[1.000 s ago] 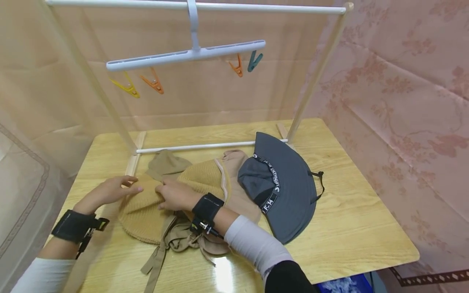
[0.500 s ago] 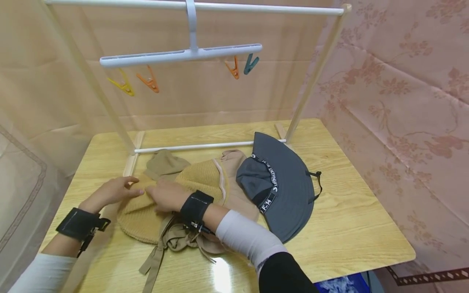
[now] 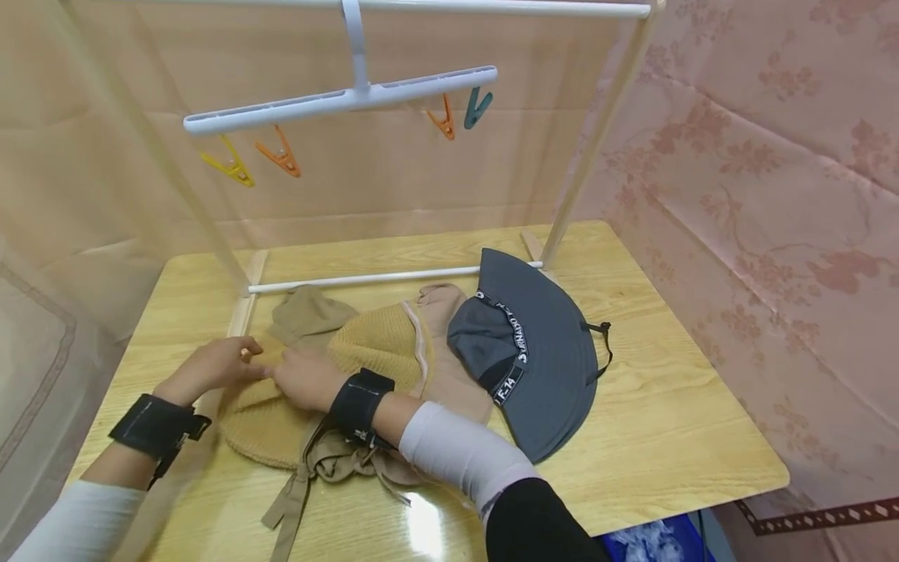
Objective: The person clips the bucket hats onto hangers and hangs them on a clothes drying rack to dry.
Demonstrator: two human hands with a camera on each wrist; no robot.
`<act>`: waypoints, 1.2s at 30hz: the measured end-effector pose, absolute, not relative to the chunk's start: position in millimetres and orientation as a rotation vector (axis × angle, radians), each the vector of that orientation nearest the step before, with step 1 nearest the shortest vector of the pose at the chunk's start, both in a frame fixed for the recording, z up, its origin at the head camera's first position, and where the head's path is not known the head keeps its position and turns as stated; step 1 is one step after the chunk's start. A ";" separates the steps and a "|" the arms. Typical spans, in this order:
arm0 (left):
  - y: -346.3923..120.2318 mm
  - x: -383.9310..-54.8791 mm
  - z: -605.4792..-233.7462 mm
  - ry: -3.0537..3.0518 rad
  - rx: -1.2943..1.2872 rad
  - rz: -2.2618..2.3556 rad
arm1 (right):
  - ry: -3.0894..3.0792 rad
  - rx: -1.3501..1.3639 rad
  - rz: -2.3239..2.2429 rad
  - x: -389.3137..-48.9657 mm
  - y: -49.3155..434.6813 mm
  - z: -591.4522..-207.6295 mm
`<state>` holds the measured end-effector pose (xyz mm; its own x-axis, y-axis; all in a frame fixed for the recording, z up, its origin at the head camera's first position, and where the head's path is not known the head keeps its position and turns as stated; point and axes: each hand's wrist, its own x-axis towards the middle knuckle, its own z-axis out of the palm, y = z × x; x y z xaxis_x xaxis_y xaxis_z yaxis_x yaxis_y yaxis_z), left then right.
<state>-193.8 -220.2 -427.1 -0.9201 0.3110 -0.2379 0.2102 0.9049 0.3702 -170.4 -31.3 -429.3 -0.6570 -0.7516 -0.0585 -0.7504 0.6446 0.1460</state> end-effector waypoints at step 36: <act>-219.8 -197.4 -438.6 2.920 0.689 0.407 | -2.867 1.308 -0.185 -182.4 -36.0 -442.1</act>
